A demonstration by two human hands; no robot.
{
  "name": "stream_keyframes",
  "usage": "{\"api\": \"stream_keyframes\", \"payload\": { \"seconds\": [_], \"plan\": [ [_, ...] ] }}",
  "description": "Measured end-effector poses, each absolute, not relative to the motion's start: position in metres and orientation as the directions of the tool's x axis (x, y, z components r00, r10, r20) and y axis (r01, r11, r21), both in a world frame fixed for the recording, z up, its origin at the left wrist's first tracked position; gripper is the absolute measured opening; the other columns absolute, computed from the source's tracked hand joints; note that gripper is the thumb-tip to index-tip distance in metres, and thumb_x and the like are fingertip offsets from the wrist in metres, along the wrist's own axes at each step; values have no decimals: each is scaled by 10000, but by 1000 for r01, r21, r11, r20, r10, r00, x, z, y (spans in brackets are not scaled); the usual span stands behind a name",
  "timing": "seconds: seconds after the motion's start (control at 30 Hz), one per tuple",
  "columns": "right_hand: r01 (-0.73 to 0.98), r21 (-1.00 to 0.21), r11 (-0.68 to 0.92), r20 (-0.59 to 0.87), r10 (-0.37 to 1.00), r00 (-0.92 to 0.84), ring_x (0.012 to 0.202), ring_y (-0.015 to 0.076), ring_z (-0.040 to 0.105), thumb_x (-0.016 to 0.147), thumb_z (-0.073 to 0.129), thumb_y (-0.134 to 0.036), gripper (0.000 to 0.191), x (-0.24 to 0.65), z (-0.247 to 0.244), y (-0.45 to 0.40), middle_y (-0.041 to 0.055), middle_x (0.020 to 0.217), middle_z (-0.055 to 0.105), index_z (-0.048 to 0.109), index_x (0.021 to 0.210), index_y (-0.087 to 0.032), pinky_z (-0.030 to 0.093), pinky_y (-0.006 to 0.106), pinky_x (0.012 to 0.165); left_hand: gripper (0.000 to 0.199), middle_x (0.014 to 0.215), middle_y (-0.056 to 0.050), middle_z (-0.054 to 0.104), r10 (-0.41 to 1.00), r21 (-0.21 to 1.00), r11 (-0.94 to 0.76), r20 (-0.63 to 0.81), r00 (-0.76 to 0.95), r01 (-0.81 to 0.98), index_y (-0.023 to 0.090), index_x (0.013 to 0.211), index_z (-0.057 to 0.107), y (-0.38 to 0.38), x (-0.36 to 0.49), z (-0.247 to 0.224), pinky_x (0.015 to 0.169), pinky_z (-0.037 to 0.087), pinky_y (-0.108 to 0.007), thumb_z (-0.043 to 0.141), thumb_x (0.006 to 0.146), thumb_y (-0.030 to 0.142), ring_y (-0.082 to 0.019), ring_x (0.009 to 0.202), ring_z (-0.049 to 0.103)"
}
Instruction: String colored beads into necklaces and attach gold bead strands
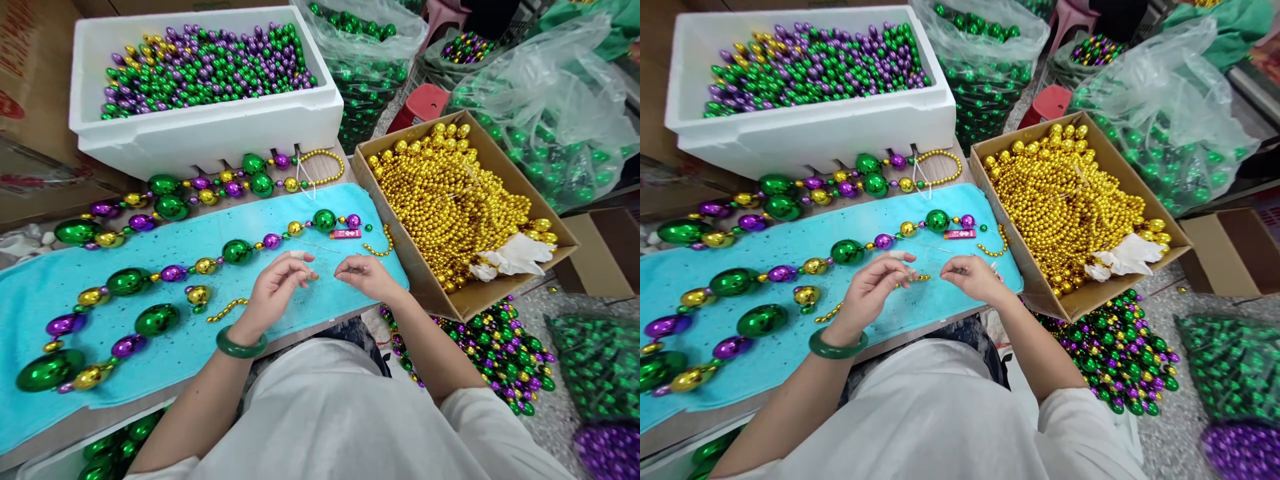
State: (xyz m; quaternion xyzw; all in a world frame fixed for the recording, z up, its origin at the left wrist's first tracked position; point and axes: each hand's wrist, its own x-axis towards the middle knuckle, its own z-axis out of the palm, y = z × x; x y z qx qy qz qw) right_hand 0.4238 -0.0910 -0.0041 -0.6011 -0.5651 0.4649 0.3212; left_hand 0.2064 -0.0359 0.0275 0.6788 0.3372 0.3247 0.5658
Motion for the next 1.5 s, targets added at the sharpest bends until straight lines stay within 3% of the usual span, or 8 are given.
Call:
{"api": "stream_keyframes", "payload": {
  "seconds": [0.13, 0.23, 0.33, 0.57, 0.87, 1.13, 1.37, 1.5],
  "plan": [
    [813, -512, -276, -305, 944, 128, 847, 205, 634, 851, 519, -152, 208, 428, 6, -86, 77, 956, 718, 713, 922, -179, 429, 279, 694, 153, 951, -56, 657, 868, 993, -97, 54, 494, 63, 181, 795, 667, -32, 189, 35, 617, 524, -265, 583, 889, 268, -131, 722, 625],
    [917, -321, -237, -221, 960, 171, 950, 231, 630, 920, 430, -177, 281, 420, 11, -73, 108, 1097, 684, 683, 1043, -183, 436, 297, 731, 120, 742, -14, 649, 899, 991, -113, 71, 433, 73, 185, 807, 663, -33, 177, 44, 564, 505, -248, 593, 883, 246, -114, 611, 598],
    [947, -304, -102, -132, 989, 64, 1007, 231, 615, 978, 352, -225, 324, 402, 11, -53, 117, 1135, 653, 645, 1107, -178, 447, 298, 779, 102, 647, 9, 622, 935, 987, -128, 87, 344, 99, 187, 814, 658, -34, 167, 53, 532, 485, -236, 596, 881, 234, -105, 559, 575],
    [976, -199, 86, -260, 956, -137, 1003, 261, 614, 933, 353, -115, 324, 370, -8, -17, 179, 1168, 599, 593, 1151, -102, 483, 330, 757, 46, 659, 17, 639, 978, 987, -142, 129, 166, 70, 225, 870, 692, -35, 150, 62, 547, 499, -272, 668, 841, 252, -127, 603, 589],
    [944, -310, 114, -344, 912, -223, 938, 231, 640, 895, 455, -180, 274, 403, 8, -53, 120, 1122, 655, 667, 1068, -171, 471, 303, 756, 78, 604, 90, 632, 985, 989, -143, 144, -91, 23, 307, 753, 712, -23, 154, 71, 529, 456, -319, 732, 769, 233, -127, 561, 560],
    [929, -132, -345, -106, 937, 333, 927, 304, 630, 889, 413, -179, 357, 461, -1, -37, 221, 1071, 650, 678, 1108, -81, 432, 355, 755, 216, 588, 48, 616, 999, 991, 23, -16, 49, -129, 205, 797, 602, 4, 125, 75, 453, 460, -225, 739, 765, 370, -97, 495, 580],
    [916, 9, -401, -230, 890, 393, 886, 362, 637, 851, 382, -202, 445, 473, -5, -30, 300, 1092, 590, 673, 1151, -51, 363, 411, 624, 136, 714, 6, 629, 1000, 998, 0, 0, 2, -63, 188, 827, 579, -4, 128, 83, 499, 449, -194, 641, 842, 308, -109, 666, 639],
    [920, -3, -392, -144, 911, 387, 878, 377, 628, 860, 352, -317, 463, 477, -14, -29, 294, 1042, 601, 701, 1130, -177, 356, 440, 599, 139, 717, -8, 624, 973, 995, 19, 3, 233, -93, 174, 800, 607, -40, 170, 59, 631, 495, -230, 601, 861, 299, -97, 673, 593]
  ]
}}
